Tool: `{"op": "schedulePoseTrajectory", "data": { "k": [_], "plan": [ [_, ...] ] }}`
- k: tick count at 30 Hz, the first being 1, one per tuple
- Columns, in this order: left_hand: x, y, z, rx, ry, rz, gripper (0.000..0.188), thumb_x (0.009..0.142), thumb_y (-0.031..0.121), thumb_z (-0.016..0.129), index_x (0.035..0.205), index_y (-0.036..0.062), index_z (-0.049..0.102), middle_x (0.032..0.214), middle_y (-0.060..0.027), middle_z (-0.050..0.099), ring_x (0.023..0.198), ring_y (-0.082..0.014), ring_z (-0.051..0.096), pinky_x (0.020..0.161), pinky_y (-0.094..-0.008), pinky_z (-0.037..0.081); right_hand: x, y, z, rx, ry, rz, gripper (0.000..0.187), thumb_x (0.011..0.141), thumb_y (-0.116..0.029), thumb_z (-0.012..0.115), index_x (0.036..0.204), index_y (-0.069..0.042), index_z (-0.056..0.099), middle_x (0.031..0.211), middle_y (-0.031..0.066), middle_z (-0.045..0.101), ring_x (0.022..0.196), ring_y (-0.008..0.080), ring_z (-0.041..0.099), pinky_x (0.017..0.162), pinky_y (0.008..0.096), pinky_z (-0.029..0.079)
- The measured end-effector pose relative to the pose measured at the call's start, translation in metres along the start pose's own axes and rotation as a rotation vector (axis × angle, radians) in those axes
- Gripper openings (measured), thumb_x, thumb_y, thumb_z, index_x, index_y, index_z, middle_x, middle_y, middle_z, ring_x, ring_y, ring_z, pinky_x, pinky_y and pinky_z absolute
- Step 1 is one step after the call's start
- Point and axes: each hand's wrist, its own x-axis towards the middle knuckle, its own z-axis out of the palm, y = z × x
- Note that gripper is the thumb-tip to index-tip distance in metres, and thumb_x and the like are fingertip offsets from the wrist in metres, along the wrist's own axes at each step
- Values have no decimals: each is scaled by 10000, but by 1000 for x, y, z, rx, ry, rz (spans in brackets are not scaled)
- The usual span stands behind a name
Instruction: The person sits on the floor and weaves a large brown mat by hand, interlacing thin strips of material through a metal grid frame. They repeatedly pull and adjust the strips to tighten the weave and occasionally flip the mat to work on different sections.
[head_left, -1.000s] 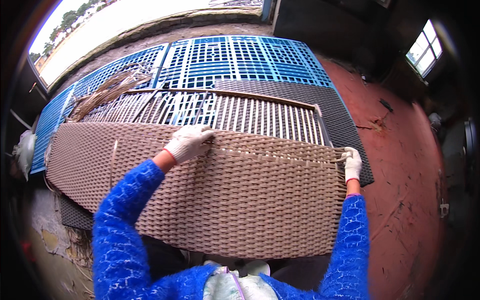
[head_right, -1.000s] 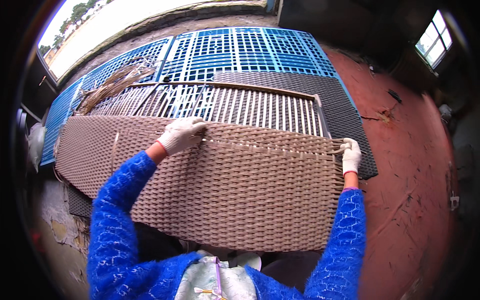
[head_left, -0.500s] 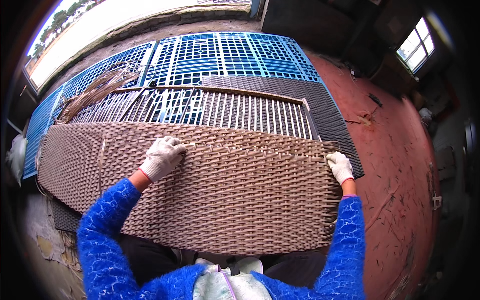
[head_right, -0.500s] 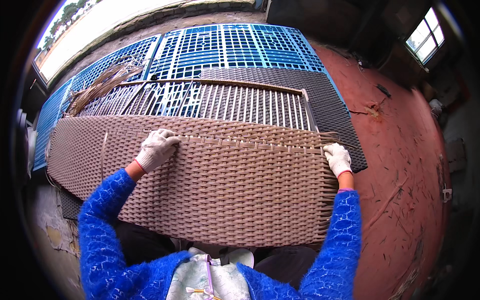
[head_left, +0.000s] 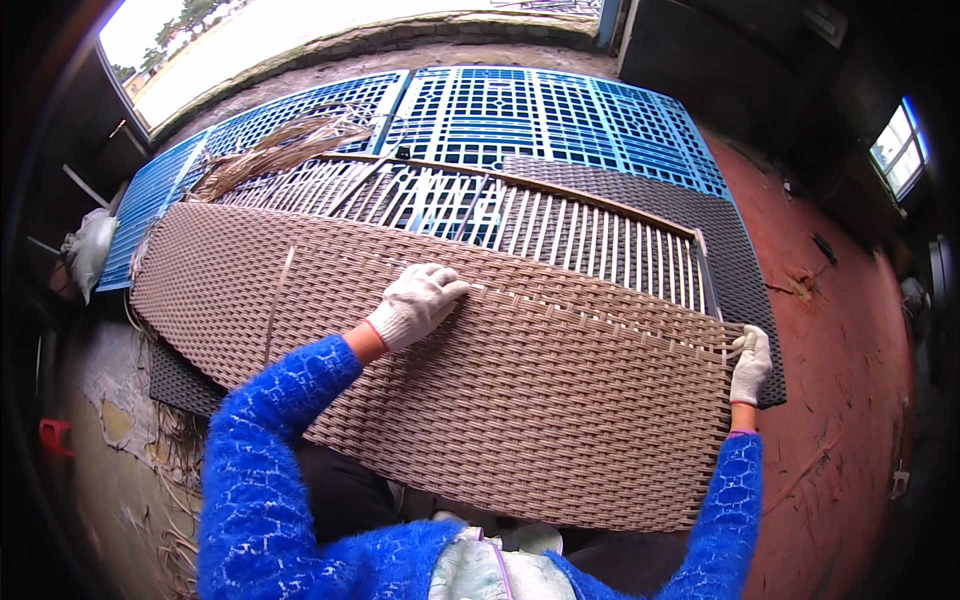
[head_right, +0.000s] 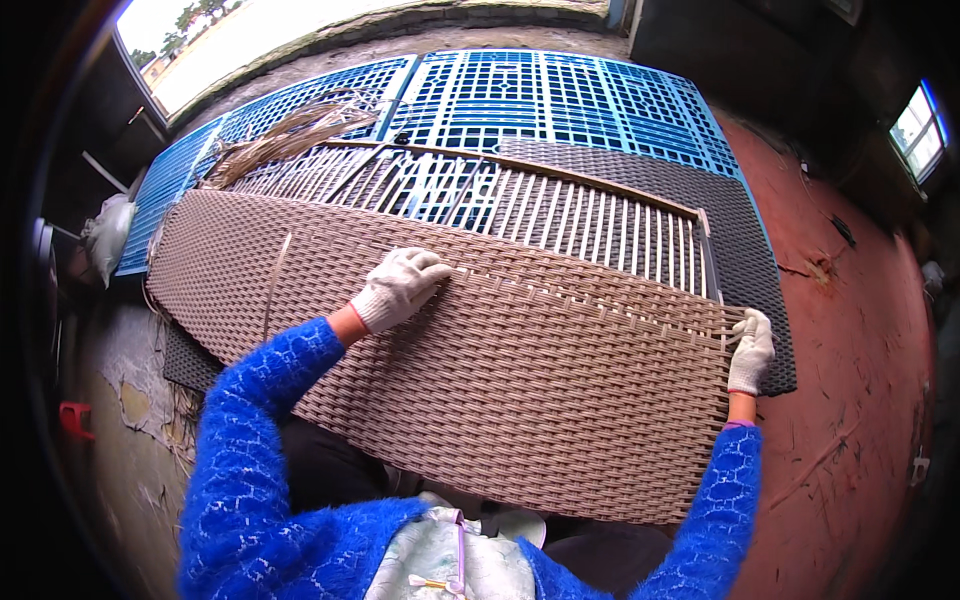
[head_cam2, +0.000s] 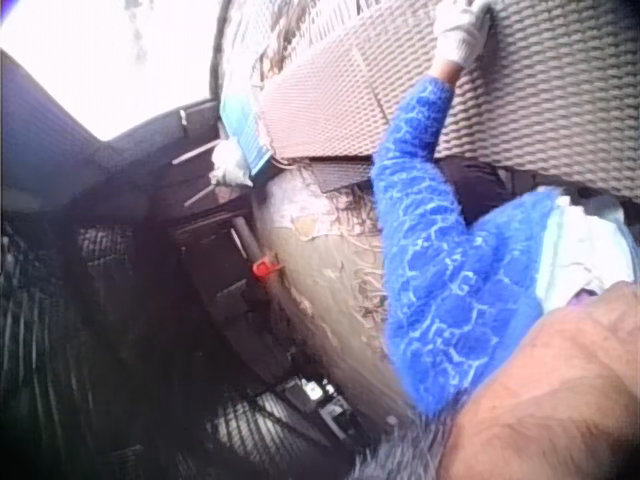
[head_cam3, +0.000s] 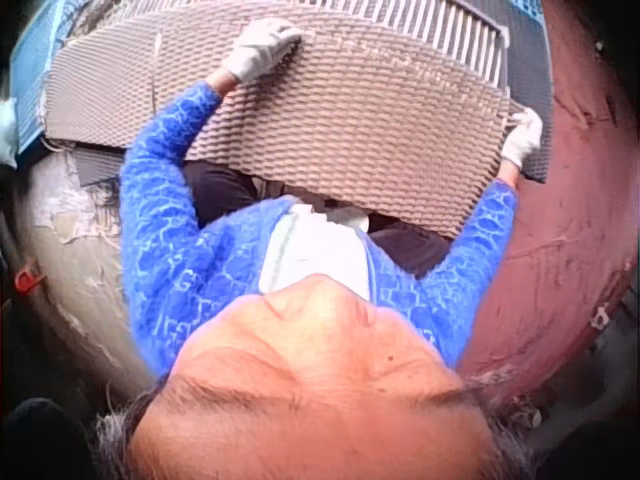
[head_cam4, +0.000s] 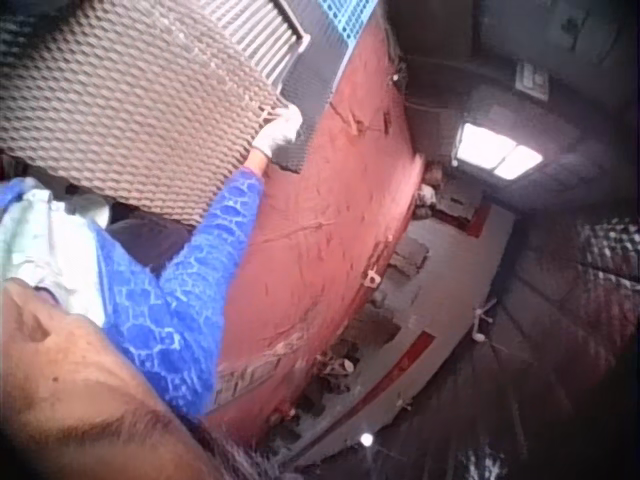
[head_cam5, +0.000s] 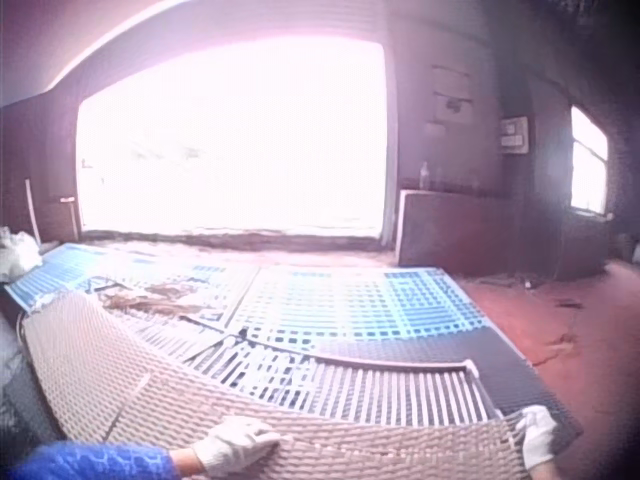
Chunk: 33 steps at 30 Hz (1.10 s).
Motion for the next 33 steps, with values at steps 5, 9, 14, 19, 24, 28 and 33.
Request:
{"op": "schedulePoseTrajectory", "data": {
  "k": [5, 9, 14, 19, 24, 28, 33],
  "plan": [
    [46, -25, 7, -73, 8, -75, 302, 970, 216, 634, 1269, 172, 653, 1203, -80, 661, 1138, -290, 609, 988, -444, 473, 19, 31, 17, 662, 19, 443, 376, 1129, -287, 367, 1264, -3, 573, 578, 22, 566, 428, 135, 451, 403, 282, 362],
    [80, -49, 22, -180, -233, -297, 313, 1018, 382, 573, 1177, 149, 708, 1080, -117, 705, 1102, -319, 627, 1001, -425, 470, 38, 52, 18, 681, -75, 534, 343, 1111, -179, 331, 1248, 32, 565, 506, -23, 343, 369, 104, 259, 370, 293, 266],
    [81, -57, 37, -136, -153, -267, 306, 1011, 396, 572, 1074, 140, 728, 1027, -103, 719, 1037, -302, 641, 956, -425, 473, 51, 65, 25, 592, -48, 536, 328, 1034, -57, 333, 1258, 75, 533, 492, -7, 329, 348, 114, 255, 362, 302, 260],
    [74, -59, 44, -172, -32, -269, 298, 993, 394, 586, 1037, 151, 752, 1001, -85, 732, 1016, -297, 651, 926, -425, 483, 55, 78, 20, 722, 69, 622, 327, 976, 26, 338, 1211, 65, 563, 498, -19, 314, 343, 110, 236, 352, 299, 222],
    [72, -60, 46, -198, -6, -274, 281, 977, 389, 613, 1021, 152, 758, 972, -82, 738, 973, -292, 669, 893, -422, 493, 57, 105, 18, 615, 160, 795, 355, 964, 2, 365, 1243, 46, 581, 512, -25, 280, 377, 108, 209, 361, 301, 181],
    [66, -62, 38, -287, 32, -208, 233, 973, 311, 644, 1072, 128, 750, 1008, -90, 740, 1019, -289, 673, 935, -397, 505, 62, 134, 14, 468, 19, 759, 381, 970, -34, 389, 1299, -30, 581, 602, -21, 421, 446, 113, 398, 396, 284, 283],
    [13, -105, -13, -361, 125, -275, 169, 991, 219, 647, 1090, 120, 741, 1029, -91, 737, 926, -221, 698, 845, -340, 576, 75, 111, -31, 342, -63, 619, 221, 983, -87, 482, 1087, -48, 673, 695, 44, 602, 512, 169, 565, 443, 285, 421]
  ]
}}
